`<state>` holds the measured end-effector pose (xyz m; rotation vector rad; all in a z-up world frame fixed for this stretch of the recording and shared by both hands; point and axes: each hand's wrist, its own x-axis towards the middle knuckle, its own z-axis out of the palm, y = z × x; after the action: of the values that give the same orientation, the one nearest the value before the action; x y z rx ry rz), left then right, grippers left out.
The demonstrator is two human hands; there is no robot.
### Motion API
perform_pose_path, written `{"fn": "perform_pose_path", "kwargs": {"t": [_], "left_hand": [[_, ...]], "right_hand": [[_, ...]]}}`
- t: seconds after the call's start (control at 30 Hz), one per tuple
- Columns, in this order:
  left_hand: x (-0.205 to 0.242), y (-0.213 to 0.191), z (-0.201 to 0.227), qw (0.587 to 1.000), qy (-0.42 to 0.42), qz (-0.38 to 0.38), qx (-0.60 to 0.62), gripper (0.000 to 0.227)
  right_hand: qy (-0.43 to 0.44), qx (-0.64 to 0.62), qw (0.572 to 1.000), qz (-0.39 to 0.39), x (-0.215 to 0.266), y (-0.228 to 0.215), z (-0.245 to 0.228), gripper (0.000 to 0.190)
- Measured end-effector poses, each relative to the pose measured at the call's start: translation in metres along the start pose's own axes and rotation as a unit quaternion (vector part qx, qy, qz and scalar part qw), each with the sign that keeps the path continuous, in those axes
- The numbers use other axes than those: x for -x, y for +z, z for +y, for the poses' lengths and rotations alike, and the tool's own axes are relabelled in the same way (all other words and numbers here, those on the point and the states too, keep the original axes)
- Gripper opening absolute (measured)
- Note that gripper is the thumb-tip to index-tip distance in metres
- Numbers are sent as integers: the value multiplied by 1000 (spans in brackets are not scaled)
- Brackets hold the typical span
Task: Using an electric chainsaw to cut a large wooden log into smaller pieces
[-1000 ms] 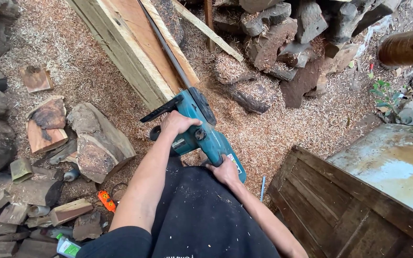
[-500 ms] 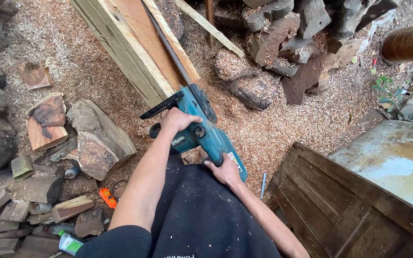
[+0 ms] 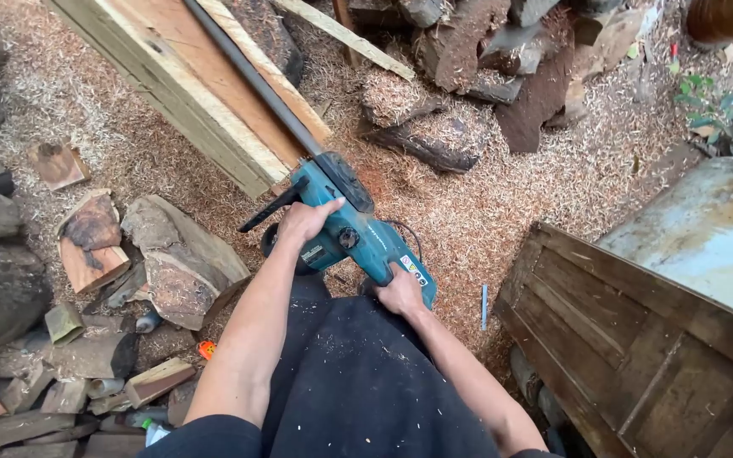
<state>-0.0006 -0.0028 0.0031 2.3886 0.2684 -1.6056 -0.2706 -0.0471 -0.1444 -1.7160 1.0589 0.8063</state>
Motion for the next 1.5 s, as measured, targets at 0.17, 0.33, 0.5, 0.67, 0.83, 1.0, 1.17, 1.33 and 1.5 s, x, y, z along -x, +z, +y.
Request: {"fn": "perform_pose_path", "kwargs": {"t": [0.17,0.33,0.5,0.67,0.83,1.0,1.17,1.33,1.5], "left_hand": [[-41,18,-11,999,-26,18,-2,104],[-42,27,-2,999,-47,27,1,100],[-41,31,5,998,-56,24,-8,102],[-36,34,11,997,-66,21,-19,103],[-41,18,3,998,-51,16,16,105],[-28,2,5,999,-39,15,18,103],[-30,-6,-1,999,-28,14,27,104],[-35,-9,-3,999,-31,10,27,103],[-24,-16,-1,999,-25,1,37,101]], "right_hand": [[2,-19,1000,-7,-18,0,10,44],[0,-23,1000,-21,-32,1,15,43],[-9,-20,999,-32,-46,3,18,41],[-12,-21,999,-37,-51,-3,18,43],[11,-3,999,-34,-38,0,16,44],[31,5,999,-20,-11,-9,-5,41],[41,9,999,-6,9,-24,-32,44],[43,8,999,1,19,-29,-41,45],[53,11,999,-2,28,-37,-54,44]]}}
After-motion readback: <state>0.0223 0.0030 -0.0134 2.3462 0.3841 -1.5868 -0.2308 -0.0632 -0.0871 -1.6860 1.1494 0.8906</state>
